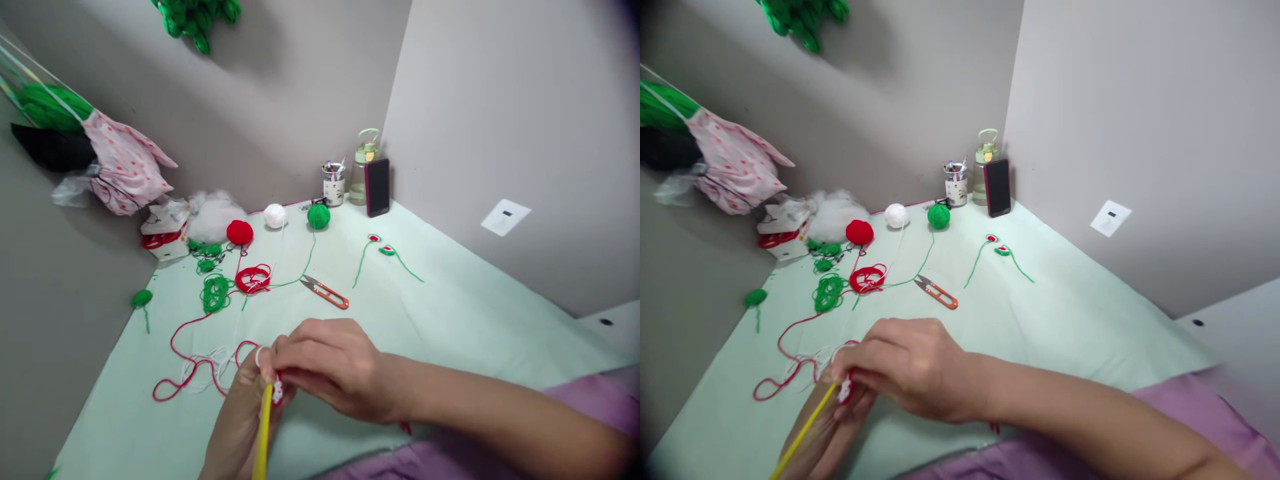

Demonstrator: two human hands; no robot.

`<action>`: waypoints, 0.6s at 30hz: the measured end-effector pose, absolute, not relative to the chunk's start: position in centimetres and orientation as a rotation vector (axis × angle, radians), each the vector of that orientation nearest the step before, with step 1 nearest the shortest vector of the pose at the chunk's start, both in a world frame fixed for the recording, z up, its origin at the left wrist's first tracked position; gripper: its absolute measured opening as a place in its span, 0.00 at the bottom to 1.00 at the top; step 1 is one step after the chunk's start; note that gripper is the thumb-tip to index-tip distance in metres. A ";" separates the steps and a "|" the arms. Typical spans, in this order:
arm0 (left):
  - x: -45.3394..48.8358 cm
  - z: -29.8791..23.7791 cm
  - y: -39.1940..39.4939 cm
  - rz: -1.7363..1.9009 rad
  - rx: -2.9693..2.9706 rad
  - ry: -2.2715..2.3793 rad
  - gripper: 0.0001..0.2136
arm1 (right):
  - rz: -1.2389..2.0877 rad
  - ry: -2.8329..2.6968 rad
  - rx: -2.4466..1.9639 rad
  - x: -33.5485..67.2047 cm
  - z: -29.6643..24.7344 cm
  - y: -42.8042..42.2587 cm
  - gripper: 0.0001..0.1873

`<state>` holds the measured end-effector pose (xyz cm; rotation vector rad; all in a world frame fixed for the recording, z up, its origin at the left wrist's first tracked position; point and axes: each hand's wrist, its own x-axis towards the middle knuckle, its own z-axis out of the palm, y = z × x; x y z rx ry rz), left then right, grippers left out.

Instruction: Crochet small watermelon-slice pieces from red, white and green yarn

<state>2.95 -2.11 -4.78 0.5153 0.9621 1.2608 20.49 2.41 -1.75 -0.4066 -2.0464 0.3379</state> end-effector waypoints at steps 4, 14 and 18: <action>2.9 -5.3 -2.0 1.223 0.564 0.885 0.24 | 0.041 -2.046 -0.354 20.8 -2.4 2.0 0.08; 2.0 -6.0 -2.1 1.223 0.677 0.836 0.20 | -0.313 -1.683 -0.309 17.9 -4.0 2.5 0.15; 1.6 -5.8 -2.6 1.084 0.692 0.835 0.19 | -0.210 -1.727 -0.319 17.8 -4.8 2.4 0.09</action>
